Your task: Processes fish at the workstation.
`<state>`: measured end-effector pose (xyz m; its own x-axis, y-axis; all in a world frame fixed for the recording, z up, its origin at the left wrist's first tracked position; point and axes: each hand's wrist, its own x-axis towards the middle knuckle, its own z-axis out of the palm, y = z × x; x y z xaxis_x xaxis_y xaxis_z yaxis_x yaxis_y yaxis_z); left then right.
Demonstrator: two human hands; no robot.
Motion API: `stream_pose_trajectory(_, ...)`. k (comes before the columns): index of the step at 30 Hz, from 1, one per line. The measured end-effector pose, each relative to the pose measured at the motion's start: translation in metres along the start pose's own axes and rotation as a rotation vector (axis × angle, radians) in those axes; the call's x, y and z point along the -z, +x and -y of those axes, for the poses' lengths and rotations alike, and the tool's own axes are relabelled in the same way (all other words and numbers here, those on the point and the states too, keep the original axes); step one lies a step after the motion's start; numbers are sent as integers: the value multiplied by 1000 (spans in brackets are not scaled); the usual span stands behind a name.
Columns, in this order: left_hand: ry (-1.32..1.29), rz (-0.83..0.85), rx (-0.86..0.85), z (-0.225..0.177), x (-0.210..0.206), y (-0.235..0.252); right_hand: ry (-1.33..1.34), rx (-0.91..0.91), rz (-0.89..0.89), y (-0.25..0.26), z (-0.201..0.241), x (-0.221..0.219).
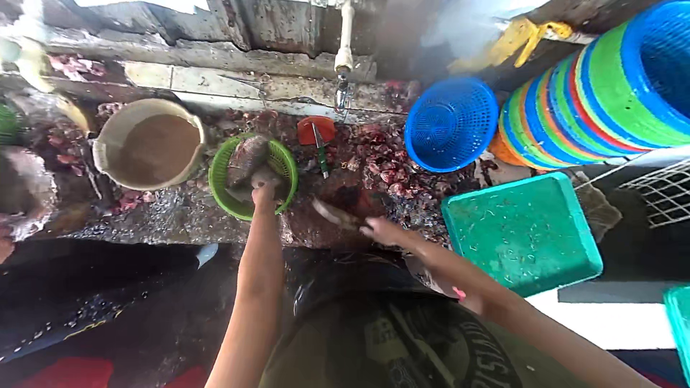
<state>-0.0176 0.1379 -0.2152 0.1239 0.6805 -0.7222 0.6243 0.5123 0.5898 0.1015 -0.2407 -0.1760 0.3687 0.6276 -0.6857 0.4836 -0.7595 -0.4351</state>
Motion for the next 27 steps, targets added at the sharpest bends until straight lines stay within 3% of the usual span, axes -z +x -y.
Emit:
stream_pose_trajectory(2, -275, 32, 53, 3, -12, -1, 68, -212, -267, 3, -22, 24)
stream_pose_trajectory(4, -446, 82, 59, 8, -16, -6, 86, -400, -404, 5, -34, 34)
stream_pose_trajectory(5, -500, 119, 44, 8, -13, -11, 89, -400, -431, 1, -31, 31)
stream_pose_trajectory(7, -578, 238, -40, 9, -1, -28, 110, -266, -341, -17, -10, 10)
stream_pose_trajectory(9, -597, 366, -147, 15, 13, -56, 91, -121, -109, -33, 7, -18)
stream_pose_trajectory(11, -489, 423, -259, 24, 23, -86, 65, -126, -23, -44, 0, -37)
stream_pose_trajectory(14, -308, 591, -416, 39, 24, -118, 230, -428, -237, -58, -28, -22)
stream_pose_trajectory(16, -185, 743, -353, 48, 12, -133, 257, -500, -388, -69, -32, 12)
stream_pose_trajectory(20, 185, 929, -41, 70, -40, -132, 312, -219, -848, -107, 0, 95)
stream_pose_trajectory(23, 485, 870, 33, 87, -59, -121, 413, 61, -1144, -113, 18, 79)
stream_pose_trajectory(25, 512, 853, 7, 88, -54, -121, 270, -87, -1082, -97, 5, 13)
stream_pose_trajectory(27, 496, 865, -58, 88, -40, -126, 166, -365, -659, -79, -20, -50)
